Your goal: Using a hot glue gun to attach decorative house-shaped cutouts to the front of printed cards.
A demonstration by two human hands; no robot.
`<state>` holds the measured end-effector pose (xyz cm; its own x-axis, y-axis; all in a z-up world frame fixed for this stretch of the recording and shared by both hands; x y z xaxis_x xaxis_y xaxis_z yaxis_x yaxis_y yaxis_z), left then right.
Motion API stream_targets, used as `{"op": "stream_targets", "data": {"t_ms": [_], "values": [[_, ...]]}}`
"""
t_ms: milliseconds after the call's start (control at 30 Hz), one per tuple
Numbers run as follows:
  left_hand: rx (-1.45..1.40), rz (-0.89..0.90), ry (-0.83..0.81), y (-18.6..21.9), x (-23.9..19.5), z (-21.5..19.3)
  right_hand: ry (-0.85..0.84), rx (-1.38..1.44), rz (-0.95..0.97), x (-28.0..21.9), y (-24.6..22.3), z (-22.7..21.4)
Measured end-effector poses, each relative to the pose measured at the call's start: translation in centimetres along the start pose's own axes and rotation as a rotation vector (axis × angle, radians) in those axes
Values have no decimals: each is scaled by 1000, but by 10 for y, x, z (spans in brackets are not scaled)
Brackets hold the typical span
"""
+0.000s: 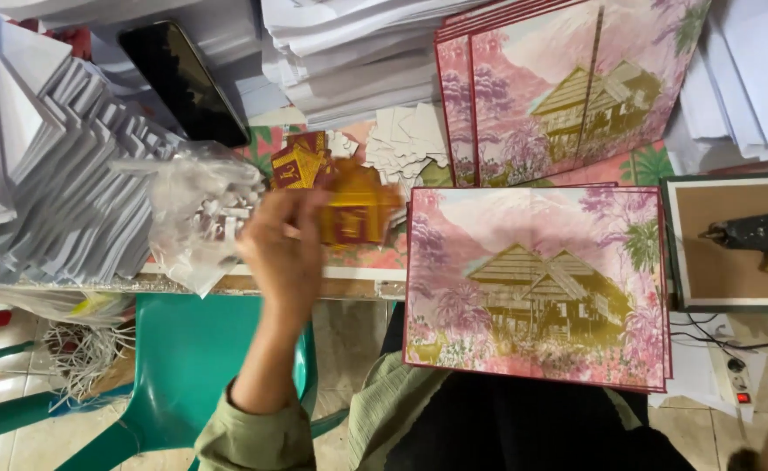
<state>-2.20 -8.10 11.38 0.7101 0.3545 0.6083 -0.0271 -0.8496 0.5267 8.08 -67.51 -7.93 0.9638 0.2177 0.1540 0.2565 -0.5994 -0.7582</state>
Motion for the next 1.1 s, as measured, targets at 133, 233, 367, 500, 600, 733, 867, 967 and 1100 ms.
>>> {"op": "stream_targets", "data": {"t_ms": [133, 233, 367, 500, 600, 733, 867, 967, 1100], "values": [[-393, 42, -198, 96, -9, 17, 44, -314, -745, 29, -356, 61], [-601, -33, -282, 133, -14, 16, -40, -216, -919, 40, -395, 79], [-875, -249, -456, 126, -25, 22, 28, -214, -865, 42, -390, 74], [-1179, -335, -540, 117, -38, 30, -147, 192, -559, 49, -374, 75], [-1354, -416, -556, 114, -44, 35, -170, 362, -349, 53, -366, 76], [-1392, -422, -453, 100, -46, 33, -32, 533, -298, 55, -345, 76], [-1053, -487, -156, 50, -34, 17, 96, 485, -78, 61, -333, 66], [-679, -537, 94, -22, -42, 19, 65, 499, 35, 56, -317, 65], [-62, -406, -9, -43, -46, 23, 4, 470, 28, 50, -302, 70]]}}
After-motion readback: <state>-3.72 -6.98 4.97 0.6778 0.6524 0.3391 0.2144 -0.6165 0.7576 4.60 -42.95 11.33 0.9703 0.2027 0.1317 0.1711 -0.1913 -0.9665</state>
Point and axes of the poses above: each hand's wrist, its own x-axis towards the middle knuckle, its own z-axis out of the palm, y = z × x, the point moved 3 cm from there along x, towards the middle knuckle, and after that the axes turned 1 degree about -x, right-handed, at the moved point
